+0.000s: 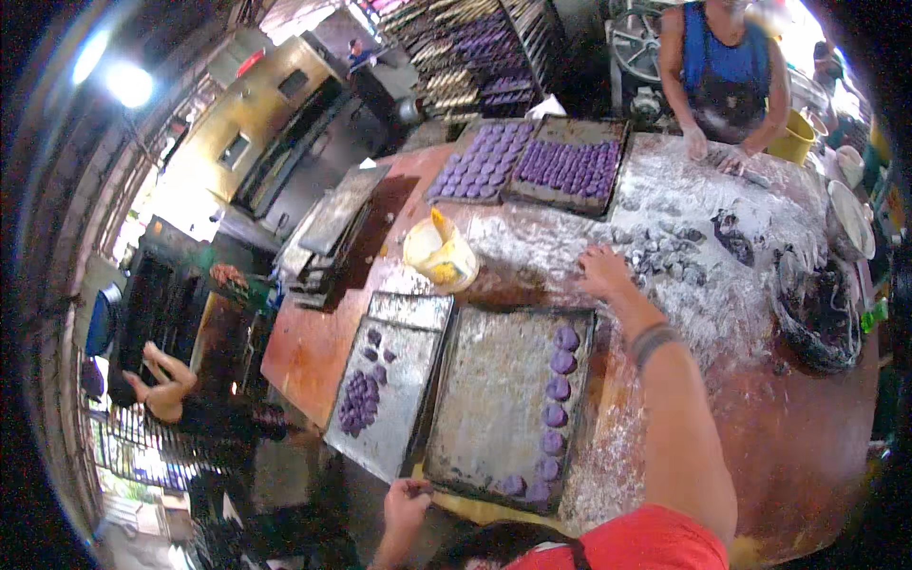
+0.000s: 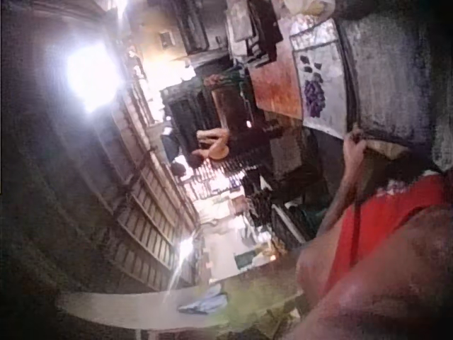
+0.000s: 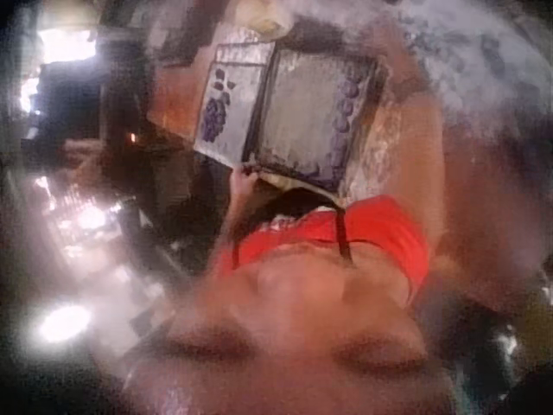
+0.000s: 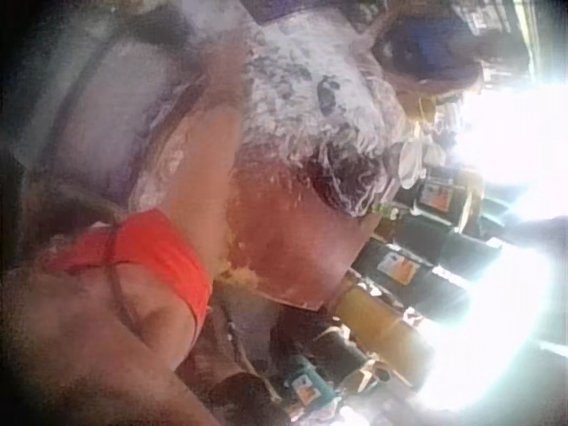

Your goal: The person takes dough pieces, rolls them into balls by hand, and arranges them onto a baking tray.

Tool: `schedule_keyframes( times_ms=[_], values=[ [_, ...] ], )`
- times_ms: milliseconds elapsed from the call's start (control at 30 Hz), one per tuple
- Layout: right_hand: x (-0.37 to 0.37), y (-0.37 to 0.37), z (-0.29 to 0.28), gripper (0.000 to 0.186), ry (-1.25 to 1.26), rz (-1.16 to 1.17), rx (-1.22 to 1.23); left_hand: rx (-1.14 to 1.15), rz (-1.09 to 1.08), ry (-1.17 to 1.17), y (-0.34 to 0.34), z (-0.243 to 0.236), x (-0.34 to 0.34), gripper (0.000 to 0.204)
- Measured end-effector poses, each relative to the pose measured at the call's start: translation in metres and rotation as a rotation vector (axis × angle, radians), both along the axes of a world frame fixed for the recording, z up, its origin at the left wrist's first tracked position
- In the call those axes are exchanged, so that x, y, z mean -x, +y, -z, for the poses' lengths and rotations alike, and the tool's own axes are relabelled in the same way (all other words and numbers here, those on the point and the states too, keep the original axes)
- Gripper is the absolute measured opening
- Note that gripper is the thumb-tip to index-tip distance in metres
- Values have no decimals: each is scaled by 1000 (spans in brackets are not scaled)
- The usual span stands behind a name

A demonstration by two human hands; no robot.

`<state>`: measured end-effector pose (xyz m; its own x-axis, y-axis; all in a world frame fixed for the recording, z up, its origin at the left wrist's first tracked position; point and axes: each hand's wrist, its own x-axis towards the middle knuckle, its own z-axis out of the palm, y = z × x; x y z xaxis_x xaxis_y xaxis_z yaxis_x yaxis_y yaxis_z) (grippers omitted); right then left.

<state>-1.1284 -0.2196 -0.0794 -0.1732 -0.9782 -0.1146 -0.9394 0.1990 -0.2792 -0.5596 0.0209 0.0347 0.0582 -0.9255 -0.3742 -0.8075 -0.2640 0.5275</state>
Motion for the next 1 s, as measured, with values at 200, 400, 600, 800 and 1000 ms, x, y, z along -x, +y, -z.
schedule_keyframes(
  times_ms=[200,400,600,800,1000],
  values=[
    [-4,172,18,38,121,162,150,-223,-270,1004,-26,43,-7,32],
    [-61,332,1,38,165,226,265,-358,-175,860,-47,49,27,35],
    [-112,417,5,39,-124,407,157,-573,37,842,-69,47,55,38],
    [-134,417,13,26,166,514,110,-629,243,1061,-77,40,83,33],
    [-204,363,-39,32,-453,828,484,-621,155,1232,-88,59,81,32]
  ],
)
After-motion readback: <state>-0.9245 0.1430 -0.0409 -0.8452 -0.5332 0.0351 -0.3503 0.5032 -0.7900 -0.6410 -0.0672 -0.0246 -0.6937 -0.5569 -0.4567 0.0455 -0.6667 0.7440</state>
